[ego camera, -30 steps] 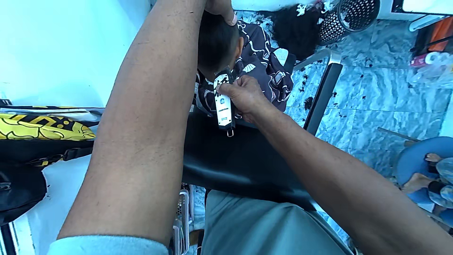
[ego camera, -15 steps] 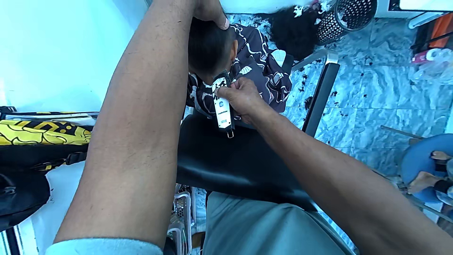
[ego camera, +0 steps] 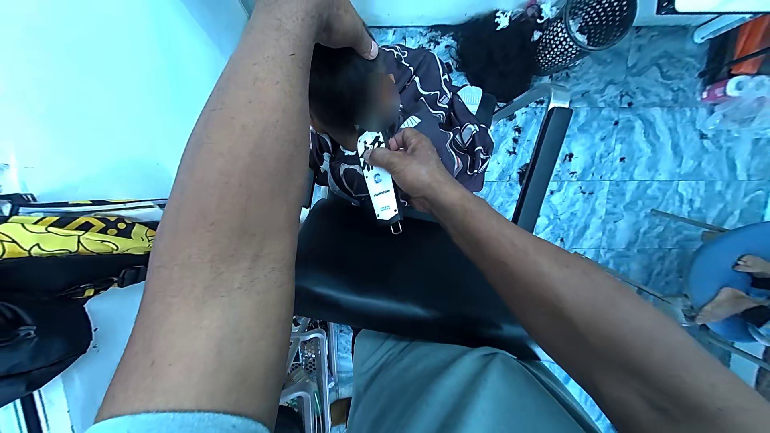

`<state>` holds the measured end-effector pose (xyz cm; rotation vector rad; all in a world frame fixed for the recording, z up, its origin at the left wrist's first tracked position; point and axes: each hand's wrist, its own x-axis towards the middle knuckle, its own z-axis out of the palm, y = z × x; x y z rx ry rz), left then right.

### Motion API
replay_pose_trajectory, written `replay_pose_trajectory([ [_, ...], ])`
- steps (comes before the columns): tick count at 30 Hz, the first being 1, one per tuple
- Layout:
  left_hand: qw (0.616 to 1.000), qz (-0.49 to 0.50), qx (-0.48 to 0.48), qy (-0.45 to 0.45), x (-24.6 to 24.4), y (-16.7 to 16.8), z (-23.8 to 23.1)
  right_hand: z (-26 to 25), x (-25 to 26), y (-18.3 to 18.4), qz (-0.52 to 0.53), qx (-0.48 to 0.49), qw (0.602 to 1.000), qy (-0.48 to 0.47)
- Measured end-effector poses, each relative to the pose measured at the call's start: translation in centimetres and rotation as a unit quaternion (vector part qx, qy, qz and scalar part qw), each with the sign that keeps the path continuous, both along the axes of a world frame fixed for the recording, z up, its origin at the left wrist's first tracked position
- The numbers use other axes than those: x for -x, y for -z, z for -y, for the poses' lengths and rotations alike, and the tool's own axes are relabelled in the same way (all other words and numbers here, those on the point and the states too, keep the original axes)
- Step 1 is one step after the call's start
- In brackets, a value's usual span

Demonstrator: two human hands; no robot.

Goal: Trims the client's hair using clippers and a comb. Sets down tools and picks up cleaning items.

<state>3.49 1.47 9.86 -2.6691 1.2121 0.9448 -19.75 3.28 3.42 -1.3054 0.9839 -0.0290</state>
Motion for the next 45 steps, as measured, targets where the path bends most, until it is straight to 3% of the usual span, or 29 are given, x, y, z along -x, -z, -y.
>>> replay_pose_trajectory([
  [6,1.000,0.014,0.006,-0.014,-1.3,0.1,-0.1,2.4,0.6,-1.1,-0.040,-0.106,0.994,-0.010],
  [18,0.999,-0.014,-0.002,-0.028,-1.1,-0.6,-0.3,4.2,0.2,0.8,-0.006,-0.033,0.996,-0.081],
  [22,0.999,-0.024,0.008,-0.025,-1.2,-0.2,-0.1,4.4,0.8,0.8,0.034,-0.053,0.995,-0.082],
  [25,1.000,-0.010,0.004,-0.019,-1.1,-0.1,-0.1,4.2,2.4,0.2,-0.017,-0.088,0.990,-0.105],
  [29,1.000,-0.004,0.017,-0.006,-1.4,0.4,-0.1,2.5,4.2,0.1,-0.059,-0.168,0.982,-0.064],
  [37,0.987,-0.058,0.077,0.131,-2.5,0.9,-0.8,-3.9,1.0,0.5,-0.016,-0.132,0.991,0.029],
  [45,0.991,-0.062,0.013,0.114,-0.7,-0.9,0.0,-7.1,-3.6,-0.4,-0.003,-0.192,0.956,0.220],
])
